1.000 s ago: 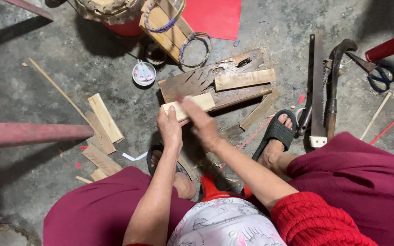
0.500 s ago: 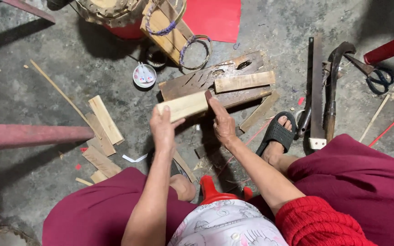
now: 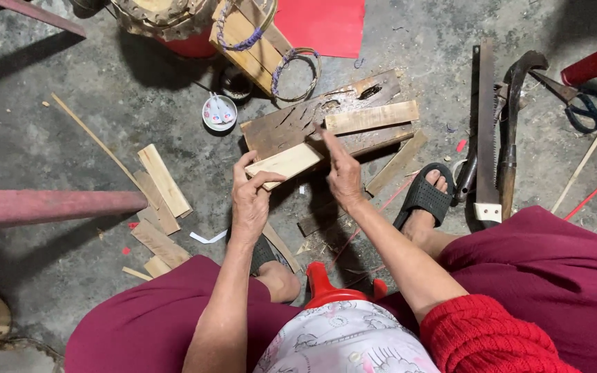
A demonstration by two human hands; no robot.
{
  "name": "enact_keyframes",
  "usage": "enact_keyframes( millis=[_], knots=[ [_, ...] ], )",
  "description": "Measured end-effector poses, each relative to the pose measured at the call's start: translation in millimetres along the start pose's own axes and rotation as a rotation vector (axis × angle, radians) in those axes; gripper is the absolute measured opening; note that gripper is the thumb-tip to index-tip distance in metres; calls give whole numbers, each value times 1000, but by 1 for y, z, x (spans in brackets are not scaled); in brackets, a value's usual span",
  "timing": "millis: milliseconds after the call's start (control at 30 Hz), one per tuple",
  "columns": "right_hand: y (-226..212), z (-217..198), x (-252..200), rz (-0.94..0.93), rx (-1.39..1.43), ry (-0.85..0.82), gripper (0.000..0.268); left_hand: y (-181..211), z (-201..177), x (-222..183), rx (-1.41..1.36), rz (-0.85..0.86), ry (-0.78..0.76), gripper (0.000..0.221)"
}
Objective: The person is manually sanding small wooden blocks with sandpaper to smooth their surfaces.
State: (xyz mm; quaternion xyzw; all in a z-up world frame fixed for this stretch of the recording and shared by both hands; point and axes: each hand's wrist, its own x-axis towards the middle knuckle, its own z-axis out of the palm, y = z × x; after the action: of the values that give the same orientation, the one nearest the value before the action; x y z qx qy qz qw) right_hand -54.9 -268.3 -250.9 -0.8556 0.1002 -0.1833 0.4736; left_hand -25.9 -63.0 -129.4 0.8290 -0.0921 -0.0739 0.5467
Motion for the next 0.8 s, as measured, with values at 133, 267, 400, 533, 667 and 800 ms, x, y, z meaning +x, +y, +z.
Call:
enact_keyframes(
  millis=[133,267,400,533,667,800],
  knots=[
    [26,22,-25,-29,-34,-113,50,-13,9,-7,-232,-64,154,39],
    [13,20,-33,-61,33,-244,63,-22,10,-14,-808,-465,376,51],
    [-66,6,-25,157,353,-323,46,-59,24,-12,-647,-588,413,40],
    [-72,33,-32,-376,122,-244,53,-66,40,-19,-425,-527,440,29],
    [-53,15,-17,-328,-2,-245,48,-33,36,-17,-444,-440,425,32],
    [-95,32,-29,-310,95,-249,53,-63,41,-17,-269,-418,443,26]
  ],
)
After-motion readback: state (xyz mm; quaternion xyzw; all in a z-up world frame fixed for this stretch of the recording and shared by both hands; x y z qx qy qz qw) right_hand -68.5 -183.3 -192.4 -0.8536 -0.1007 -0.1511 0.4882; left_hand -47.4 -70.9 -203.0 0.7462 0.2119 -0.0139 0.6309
